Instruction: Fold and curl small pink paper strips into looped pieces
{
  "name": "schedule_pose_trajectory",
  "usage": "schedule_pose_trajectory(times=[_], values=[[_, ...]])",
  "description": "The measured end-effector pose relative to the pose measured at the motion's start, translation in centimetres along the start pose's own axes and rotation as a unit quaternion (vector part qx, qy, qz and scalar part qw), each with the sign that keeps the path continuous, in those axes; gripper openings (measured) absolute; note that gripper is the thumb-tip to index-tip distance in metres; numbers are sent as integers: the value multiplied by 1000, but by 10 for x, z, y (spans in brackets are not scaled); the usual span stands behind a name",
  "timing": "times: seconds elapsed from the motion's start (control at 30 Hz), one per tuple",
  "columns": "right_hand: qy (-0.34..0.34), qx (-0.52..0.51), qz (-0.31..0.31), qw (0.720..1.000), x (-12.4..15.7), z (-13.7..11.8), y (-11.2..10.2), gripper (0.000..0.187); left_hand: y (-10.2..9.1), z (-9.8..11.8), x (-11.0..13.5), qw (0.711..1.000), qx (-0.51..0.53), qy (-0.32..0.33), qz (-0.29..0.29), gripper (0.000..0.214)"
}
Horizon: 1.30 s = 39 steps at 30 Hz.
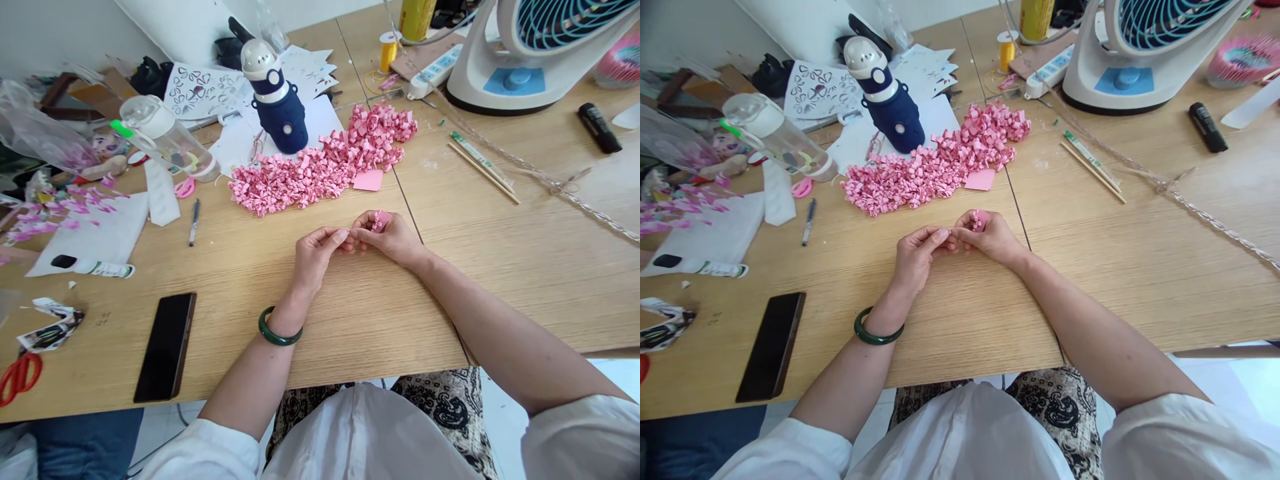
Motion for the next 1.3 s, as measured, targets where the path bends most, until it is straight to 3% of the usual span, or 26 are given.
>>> schedule_pose_trajectory(times=[0.37, 0.8, 1.13, 1.3], values=[[5, -19, -34, 999, -1, 2, 3, 45, 1, 0, -3, 997, 28, -55, -36, 43], [10, -20, -30, 999, -1, 0, 4, 43, 4, 1, -1, 999, -16, 13, -44, 48], [5, -13, -32, 999, 0, 1, 3, 44, 2, -2, -2, 999, 3, -23, -31, 45], [4, 2, -36, 999, -1, 3, 3, 43, 2, -2, -3, 999, -9, -9, -33, 45]])
Point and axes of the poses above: each hand's wrist, its own x-axis away from the middle knuckle, its own y-axis out of the palm, z = x × y, the point moved 6 cm from there along -x, towards the middle knuckle, and after that the axes turned 10 degrees about y, right-handed, at the moved point
